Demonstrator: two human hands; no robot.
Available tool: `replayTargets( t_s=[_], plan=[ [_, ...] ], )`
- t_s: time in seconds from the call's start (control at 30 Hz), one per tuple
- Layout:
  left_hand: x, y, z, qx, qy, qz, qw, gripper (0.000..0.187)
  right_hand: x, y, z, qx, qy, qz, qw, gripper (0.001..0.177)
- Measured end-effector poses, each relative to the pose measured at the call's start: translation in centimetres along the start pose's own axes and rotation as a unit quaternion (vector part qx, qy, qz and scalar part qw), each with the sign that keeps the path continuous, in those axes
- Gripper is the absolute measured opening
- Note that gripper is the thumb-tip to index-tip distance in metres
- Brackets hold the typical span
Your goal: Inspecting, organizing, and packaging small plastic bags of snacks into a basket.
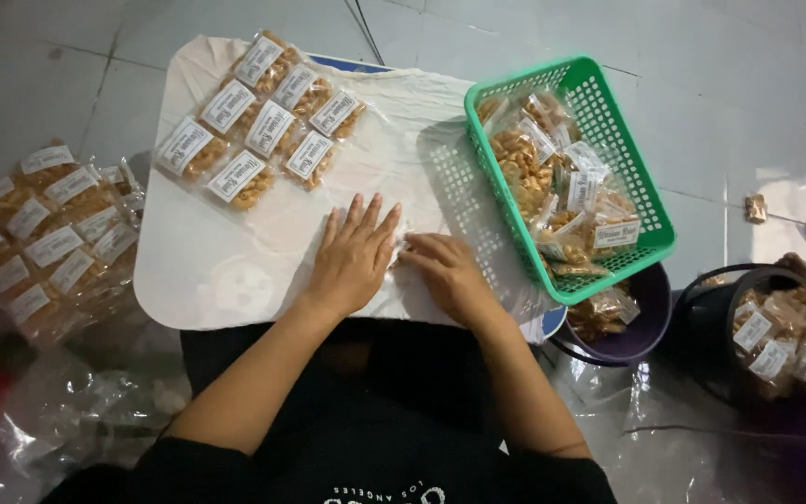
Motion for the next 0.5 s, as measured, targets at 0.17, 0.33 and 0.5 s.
replayTargets(
  t_s=[0.17,0.33,0.5],
  plan=[
    [0.0,-0.1,0.2,0.008,0.011,0.011,1.0,0.05,1.3,2.7,-0.9,-0.083,-0.095,-0.073,0.989,0.02],
    [-0.5,-0.3,0.6,0.016,0.031,0.027,0.999,0.049,5.1,3.1,0.4,-0.151,-0.125,-0.136,0.971,0.019],
    [-0.8,0.0,0.4,0.037,0.031,0.065,0.997,0.048,6.6,4.7,0.6,-0.158,-0.12,-0.217,0.956,0.036]
  ],
)
Point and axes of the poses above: each hand's wrist, its own y-axis towards the middle knuckle, its own x-axis out of the palm, z = x × y, the point moved 6 cm from there along y, towards the middle knuckle, and after that the axes turned 12 degrees about -x, right-handed, at the moved point
